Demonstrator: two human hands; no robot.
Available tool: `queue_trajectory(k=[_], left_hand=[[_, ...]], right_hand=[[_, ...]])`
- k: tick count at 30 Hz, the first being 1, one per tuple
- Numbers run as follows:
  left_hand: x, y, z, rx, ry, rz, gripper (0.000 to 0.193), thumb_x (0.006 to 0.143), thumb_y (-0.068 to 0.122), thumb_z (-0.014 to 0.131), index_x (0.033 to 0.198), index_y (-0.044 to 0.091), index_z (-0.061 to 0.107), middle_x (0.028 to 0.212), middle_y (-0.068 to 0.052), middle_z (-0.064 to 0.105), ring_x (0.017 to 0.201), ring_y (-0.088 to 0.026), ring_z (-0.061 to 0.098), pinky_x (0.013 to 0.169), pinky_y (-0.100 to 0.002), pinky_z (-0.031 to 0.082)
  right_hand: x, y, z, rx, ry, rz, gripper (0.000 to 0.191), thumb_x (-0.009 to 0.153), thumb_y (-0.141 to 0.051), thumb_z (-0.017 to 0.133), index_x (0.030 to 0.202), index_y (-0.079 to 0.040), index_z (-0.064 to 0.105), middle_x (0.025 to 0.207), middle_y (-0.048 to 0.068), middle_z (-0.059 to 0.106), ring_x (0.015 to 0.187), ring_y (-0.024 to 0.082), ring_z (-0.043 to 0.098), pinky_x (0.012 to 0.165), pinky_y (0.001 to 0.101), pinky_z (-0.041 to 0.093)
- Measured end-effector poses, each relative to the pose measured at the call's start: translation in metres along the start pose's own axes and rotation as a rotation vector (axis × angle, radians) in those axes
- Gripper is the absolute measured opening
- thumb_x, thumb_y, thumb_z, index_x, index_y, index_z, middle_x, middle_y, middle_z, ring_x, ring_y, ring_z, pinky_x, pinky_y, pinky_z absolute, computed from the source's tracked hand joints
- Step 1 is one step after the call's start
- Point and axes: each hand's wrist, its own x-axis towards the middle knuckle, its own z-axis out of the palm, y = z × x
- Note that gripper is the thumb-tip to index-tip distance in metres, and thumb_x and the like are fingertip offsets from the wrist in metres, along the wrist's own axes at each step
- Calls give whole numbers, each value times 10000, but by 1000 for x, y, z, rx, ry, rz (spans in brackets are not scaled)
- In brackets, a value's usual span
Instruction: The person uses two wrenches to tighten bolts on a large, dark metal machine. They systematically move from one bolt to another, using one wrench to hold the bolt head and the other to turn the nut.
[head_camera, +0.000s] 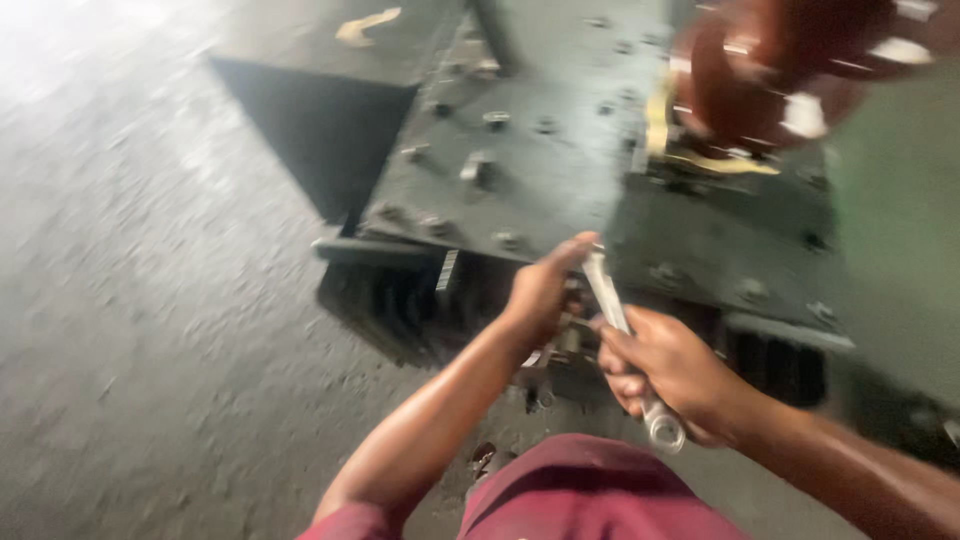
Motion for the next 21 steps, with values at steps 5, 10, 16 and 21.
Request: queue_trajectory(k=[5,10,16,21], left_hand=[[2,-3,9,-44,99,-144,321,903,435,723,968,122,700,682,-21,566,518,-126,525,412,-263,407],[11,-14,7,-98,57,-39,294,867,342,772,1060,132,703,745,-67,643,521,-134,531,390,-229,351],[12,-14,8,-25,96,-6,336,871,350,778,1056,79,703,762,-109,646,520,-147,527,384,-239,336],[10,-14,13,2,153,17,341,873,355,776,1059,78,705,761,-108,645,518,-147,525,383,-242,325]], right_hand=[[-16,-44,-30,-247,-111,-10,369,986,-270,586,1208,23,610,793,3,565,566,51,504,446,214,445],[-16,-124,-128,-632,-163,-15,511,860,-186,678,1320,23,607,845,124,743,581,109,632,484,245,511],[22,-129,-196,-631,-279,-91,432,927,-150,643,1308,54,646,856,86,708,610,98,599,536,242,483],[18,-118,-183,-917,-46,-272,313,969,-237,621,1109,14,744,823,97,710,654,134,617,623,296,528]])
